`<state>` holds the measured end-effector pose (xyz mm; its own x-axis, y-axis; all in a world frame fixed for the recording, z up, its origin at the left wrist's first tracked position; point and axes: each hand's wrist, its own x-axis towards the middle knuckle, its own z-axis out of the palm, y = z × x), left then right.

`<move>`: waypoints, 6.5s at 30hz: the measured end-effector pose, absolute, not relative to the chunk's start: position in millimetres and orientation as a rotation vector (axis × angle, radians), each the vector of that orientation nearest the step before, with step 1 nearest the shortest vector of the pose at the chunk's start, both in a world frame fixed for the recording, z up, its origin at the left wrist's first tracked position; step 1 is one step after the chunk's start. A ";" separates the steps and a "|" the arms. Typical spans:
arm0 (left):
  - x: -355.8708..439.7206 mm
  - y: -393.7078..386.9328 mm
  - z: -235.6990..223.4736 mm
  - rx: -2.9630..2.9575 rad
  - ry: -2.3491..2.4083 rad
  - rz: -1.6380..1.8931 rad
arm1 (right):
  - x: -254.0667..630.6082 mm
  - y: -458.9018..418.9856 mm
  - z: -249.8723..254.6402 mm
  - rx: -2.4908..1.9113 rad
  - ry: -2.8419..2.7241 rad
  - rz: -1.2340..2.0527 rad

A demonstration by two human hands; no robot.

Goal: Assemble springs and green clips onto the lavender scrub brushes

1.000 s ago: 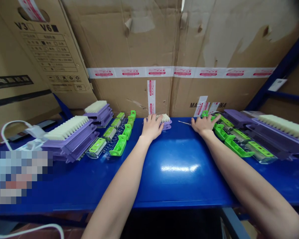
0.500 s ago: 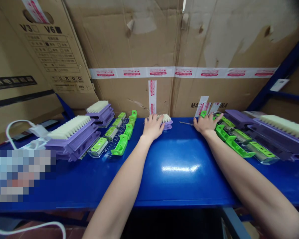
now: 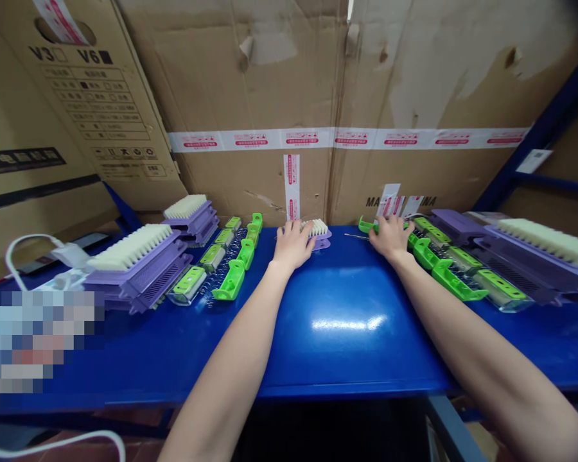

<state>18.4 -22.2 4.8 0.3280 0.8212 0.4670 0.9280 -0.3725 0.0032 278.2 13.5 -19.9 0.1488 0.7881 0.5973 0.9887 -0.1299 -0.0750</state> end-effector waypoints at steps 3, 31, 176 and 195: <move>14.7 -20.3 4.7 -2.356 -1.556 -0.591 | 280.9 12.5 -20.0 -2.061 -1.623 -0.392; 1.4 -9.4 -4.1 -2.333 -1.482 -0.712 | 293.0 16.6 -14.2 -1.709 -1.554 -0.264; 33.4 -24.7 14.3 -2.388 -1.130 -0.941 | 186.8 -25.8 -5.1 -1.005 -1.663 -0.095; 40.7 -30.7 17.7 -2.444 -1.077 -0.746 | 187.5 -22.6 -11.9 -1.047 -1.725 0.250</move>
<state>40.7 -30.7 17.7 0.5686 0.5648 0.5981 0.7585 -0.6413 -0.1155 187.5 -22.6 -11.9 -0.0629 0.7420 0.6674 0.5219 0.5945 -0.6117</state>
